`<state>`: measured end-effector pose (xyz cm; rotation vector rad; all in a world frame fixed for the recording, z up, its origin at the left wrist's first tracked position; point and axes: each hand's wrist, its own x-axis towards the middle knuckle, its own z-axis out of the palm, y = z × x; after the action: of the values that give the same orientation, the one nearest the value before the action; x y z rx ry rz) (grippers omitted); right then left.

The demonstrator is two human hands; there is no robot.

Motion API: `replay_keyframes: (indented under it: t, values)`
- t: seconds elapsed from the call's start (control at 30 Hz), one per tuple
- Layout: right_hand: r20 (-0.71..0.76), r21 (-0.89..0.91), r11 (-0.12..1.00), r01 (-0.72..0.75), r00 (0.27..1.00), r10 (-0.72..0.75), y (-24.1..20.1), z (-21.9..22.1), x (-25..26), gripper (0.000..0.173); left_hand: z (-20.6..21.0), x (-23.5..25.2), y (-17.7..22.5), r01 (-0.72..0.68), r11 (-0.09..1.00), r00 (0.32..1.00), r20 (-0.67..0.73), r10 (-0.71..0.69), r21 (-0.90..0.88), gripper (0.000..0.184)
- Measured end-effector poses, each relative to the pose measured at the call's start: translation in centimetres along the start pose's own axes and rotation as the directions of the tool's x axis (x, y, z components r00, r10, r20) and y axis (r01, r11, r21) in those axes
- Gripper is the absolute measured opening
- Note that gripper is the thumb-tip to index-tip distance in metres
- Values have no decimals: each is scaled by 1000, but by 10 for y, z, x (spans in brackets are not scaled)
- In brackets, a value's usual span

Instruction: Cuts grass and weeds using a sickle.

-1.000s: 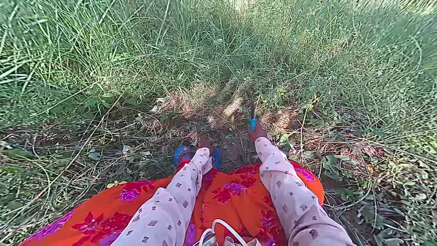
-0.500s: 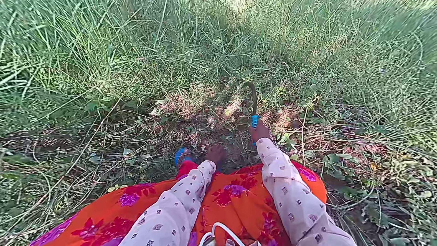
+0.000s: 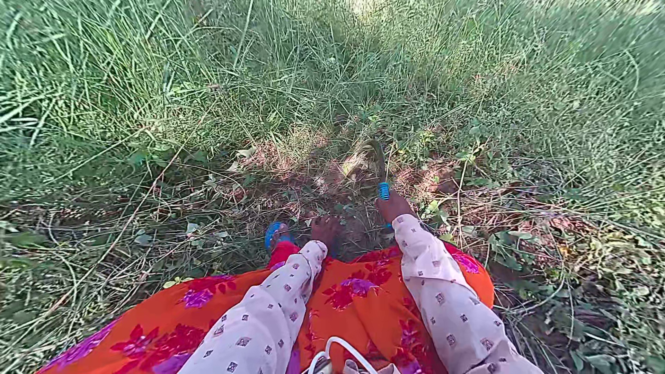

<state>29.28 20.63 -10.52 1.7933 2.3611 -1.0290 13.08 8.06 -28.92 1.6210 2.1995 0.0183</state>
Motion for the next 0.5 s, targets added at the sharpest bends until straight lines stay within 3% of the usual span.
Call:
replay_keyframes:
  t: [0.13,0.3,0.4,0.5]
  values:
    - [-36,-56,998,-19,999,17,2,14,26,62,1,3,-1,-20,999,999,30,19,26,47]
    - [229,-242,965,-102,960,159,9,18,13,58,-4,5,3,-9,998,997,81,4,60,51]
    - [272,-78,996,-51,960,70,14,3,-7,53,-8,1,2,6,1000,996,86,-7,18,55]
    - [217,63,998,17,976,-31,15,2,-9,50,-4,1,-1,-10,999,999,41,12,-47,52]
